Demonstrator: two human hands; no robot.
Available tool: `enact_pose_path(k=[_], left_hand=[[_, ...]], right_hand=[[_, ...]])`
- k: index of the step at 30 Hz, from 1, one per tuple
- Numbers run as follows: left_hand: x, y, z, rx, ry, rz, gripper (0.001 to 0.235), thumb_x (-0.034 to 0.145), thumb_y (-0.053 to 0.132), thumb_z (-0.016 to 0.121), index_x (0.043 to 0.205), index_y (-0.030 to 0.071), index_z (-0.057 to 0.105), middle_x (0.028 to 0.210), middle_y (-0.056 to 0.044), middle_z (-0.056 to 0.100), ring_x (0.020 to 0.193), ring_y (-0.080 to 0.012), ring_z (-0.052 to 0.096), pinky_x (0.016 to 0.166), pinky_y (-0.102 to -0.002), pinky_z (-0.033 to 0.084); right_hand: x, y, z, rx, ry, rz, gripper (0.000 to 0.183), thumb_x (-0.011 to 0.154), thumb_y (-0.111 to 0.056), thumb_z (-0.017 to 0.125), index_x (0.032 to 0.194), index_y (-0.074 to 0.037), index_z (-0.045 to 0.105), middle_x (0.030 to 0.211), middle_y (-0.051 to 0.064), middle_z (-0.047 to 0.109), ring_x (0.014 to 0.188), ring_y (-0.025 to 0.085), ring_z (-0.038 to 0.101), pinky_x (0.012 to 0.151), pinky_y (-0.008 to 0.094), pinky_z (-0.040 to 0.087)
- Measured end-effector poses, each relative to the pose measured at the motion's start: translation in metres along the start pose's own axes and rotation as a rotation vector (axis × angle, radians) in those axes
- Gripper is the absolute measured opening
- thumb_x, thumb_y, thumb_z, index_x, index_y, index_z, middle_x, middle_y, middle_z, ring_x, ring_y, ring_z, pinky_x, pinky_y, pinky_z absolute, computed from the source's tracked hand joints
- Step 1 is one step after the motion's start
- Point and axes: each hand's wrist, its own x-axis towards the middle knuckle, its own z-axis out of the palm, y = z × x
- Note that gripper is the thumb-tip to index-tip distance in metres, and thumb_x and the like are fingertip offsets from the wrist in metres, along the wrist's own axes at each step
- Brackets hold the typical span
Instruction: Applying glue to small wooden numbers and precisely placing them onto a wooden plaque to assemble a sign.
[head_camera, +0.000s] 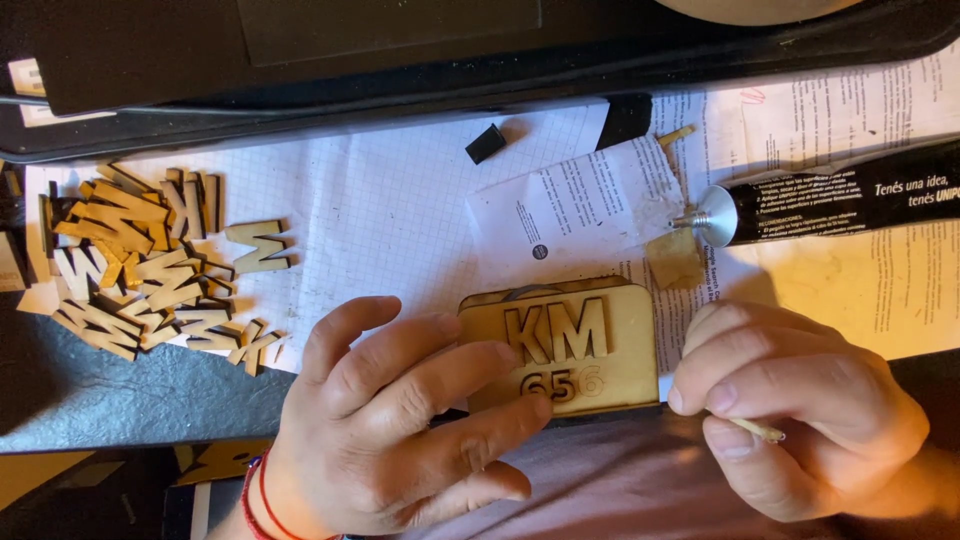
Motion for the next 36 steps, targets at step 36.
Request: enact_pose_path(k=[36], left_hand=[[-0.004,0.012,-0.002,0.047,0.014,0.057,0.052,0.097,0.066,0.036,0.123,0.033,0.067,0.133,-0.005,0.058,0.121,-0.0303,0.058,0.105,-0.053,0.042]], right_hand=[[0.01,-0.013,-0.002,0.062,0.141,-0.197,0.008,0.092,-0.012,0.052,0.092,-0.004,0.052,0.072,0.01,0.064,0.059,0.02,0.061,0.06,0.03,0.052]])
